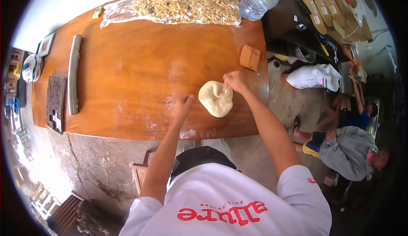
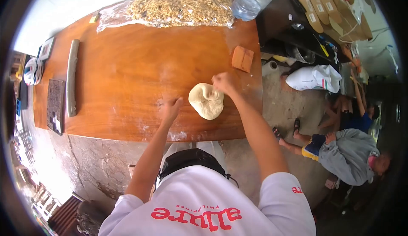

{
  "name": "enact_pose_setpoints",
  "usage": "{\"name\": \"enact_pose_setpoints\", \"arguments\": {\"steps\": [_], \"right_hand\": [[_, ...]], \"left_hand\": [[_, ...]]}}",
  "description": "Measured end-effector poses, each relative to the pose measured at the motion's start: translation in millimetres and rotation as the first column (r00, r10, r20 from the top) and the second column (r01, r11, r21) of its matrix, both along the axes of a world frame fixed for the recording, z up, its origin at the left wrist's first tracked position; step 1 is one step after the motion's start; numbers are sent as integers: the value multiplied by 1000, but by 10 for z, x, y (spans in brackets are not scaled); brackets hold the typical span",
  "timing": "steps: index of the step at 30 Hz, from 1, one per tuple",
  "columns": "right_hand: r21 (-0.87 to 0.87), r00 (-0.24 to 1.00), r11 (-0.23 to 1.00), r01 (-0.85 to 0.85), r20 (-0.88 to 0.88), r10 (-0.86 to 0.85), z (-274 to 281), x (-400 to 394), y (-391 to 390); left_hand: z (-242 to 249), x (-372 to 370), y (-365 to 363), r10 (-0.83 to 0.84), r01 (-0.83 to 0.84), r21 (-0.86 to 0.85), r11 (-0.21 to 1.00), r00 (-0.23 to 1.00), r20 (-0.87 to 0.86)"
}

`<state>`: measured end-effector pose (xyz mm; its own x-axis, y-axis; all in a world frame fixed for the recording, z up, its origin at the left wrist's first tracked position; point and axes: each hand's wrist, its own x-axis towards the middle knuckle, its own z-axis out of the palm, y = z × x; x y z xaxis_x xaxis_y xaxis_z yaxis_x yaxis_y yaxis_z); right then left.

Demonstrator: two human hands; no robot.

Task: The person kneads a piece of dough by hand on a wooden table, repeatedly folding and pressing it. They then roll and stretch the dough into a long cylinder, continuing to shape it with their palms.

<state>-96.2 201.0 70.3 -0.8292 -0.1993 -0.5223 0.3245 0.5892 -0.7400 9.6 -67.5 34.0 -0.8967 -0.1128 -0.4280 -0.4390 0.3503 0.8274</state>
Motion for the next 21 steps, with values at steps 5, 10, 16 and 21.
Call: {"name": "enact_pose_setpoints", "arguments": {"steps": [5, 10, 16, 21], "right_hand": [[286, 595, 881, 377, -803, 6, -358, 148, -540], [210, 755, 926, 313, -646, -109, -190, 789, -565], [418, 654, 803, 424, -755, 47, -223, 1575, -714], [526, 745, 711, 467, -667, 5, -335, 966, -656]], "left_hand": [[133, -433, 540, -34, 15, -78, 997, 968, -248], [124, -421, 829, -165, 132, -113, 985, 912, -375], [41, 128, 769, -459, 319, -334, 887, 681, -571], [-152, -485, 939, -587, 291, -588, 755, 699, -408]]}}
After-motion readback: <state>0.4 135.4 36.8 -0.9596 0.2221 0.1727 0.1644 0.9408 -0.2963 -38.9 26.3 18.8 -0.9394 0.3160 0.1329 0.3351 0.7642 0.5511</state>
